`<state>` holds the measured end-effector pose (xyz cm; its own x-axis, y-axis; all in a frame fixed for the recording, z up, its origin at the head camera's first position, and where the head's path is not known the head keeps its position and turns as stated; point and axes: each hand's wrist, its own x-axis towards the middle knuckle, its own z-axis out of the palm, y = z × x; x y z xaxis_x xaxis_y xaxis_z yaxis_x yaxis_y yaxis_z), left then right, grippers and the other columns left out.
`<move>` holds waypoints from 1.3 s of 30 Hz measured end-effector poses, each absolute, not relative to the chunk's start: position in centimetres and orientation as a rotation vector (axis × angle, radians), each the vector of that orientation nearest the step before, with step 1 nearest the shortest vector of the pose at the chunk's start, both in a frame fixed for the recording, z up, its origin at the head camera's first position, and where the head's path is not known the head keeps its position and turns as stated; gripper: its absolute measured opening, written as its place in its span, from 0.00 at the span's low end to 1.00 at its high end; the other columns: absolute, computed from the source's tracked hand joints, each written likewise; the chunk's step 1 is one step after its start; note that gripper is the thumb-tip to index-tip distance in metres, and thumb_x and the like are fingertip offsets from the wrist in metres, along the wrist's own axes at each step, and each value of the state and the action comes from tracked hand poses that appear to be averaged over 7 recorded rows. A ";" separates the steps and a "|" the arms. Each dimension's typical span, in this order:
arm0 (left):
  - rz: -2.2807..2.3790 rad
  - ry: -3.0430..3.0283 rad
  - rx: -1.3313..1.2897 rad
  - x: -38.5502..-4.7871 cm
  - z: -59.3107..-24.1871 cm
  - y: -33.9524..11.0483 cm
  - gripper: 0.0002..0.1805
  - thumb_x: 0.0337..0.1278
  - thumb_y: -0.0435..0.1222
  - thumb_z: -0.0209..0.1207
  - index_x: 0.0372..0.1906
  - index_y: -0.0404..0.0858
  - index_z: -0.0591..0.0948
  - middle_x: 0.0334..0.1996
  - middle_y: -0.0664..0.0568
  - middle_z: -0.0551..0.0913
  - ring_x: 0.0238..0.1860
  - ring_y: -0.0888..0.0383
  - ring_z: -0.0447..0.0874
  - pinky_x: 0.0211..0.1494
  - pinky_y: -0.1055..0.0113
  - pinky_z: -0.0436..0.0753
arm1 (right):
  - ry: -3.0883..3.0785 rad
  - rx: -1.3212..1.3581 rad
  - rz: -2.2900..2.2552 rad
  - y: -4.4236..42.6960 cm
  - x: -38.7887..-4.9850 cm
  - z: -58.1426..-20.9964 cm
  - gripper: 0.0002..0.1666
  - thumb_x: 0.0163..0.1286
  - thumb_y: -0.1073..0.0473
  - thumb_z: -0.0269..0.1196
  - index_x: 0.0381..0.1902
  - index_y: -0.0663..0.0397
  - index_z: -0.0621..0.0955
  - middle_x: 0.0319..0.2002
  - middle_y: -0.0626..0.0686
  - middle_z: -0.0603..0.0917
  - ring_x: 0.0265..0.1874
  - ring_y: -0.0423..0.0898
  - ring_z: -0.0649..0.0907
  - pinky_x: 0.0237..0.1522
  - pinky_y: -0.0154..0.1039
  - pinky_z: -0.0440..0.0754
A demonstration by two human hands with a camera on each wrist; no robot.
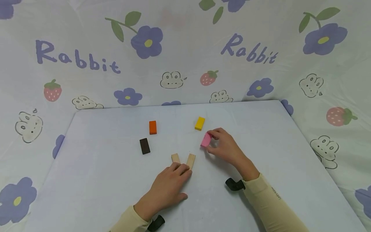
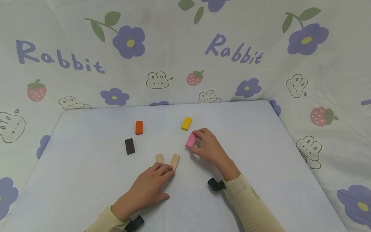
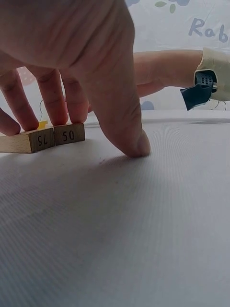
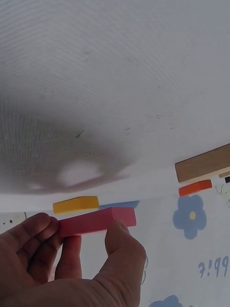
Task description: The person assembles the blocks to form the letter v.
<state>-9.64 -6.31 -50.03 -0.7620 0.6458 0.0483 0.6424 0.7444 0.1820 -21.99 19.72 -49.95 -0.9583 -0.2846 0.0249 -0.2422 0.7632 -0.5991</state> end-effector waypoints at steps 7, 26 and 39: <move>0.286 2.908 1.062 -9.6 -50.1 -6.3 0.39 0.52 0.51 0.83 0.67 0.42 0.82 0.64 0.53 0.79 0.63 0.52 0.75 0.62 0.57 0.82 | 2.871 -0.452 -0.989 19.3 -21.8 -50.2 0.37 0.66 0.58 0.77 0.71 0.59 0.81 0.63 0.58 0.79 0.58 0.55 0.80 0.61 0.53 0.84; 0.291 2.917 1.072 -9.5 -50.3 -6.3 0.41 0.50 0.51 0.84 0.68 0.42 0.81 0.64 0.53 0.79 0.63 0.52 0.75 0.61 0.58 0.82 | 2.868 -0.549 -0.952 18.2 -21.5 -50.0 0.34 0.66 0.58 0.77 0.69 0.59 0.82 0.61 0.57 0.80 0.55 0.54 0.80 0.59 0.51 0.85; 0.296 2.953 1.090 -9.6 -50.4 -6.2 0.39 0.48 0.49 0.85 0.64 0.42 0.82 0.62 0.54 0.79 0.61 0.52 0.75 0.60 0.57 0.82 | 2.860 -0.582 -0.954 17.4 -21.5 -50.3 0.35 0.66 0.57 0.78 0.69 0.60 0.82 0.60 0.57 0.80 0.55 0.54 0.81 0.60 0.51 0.84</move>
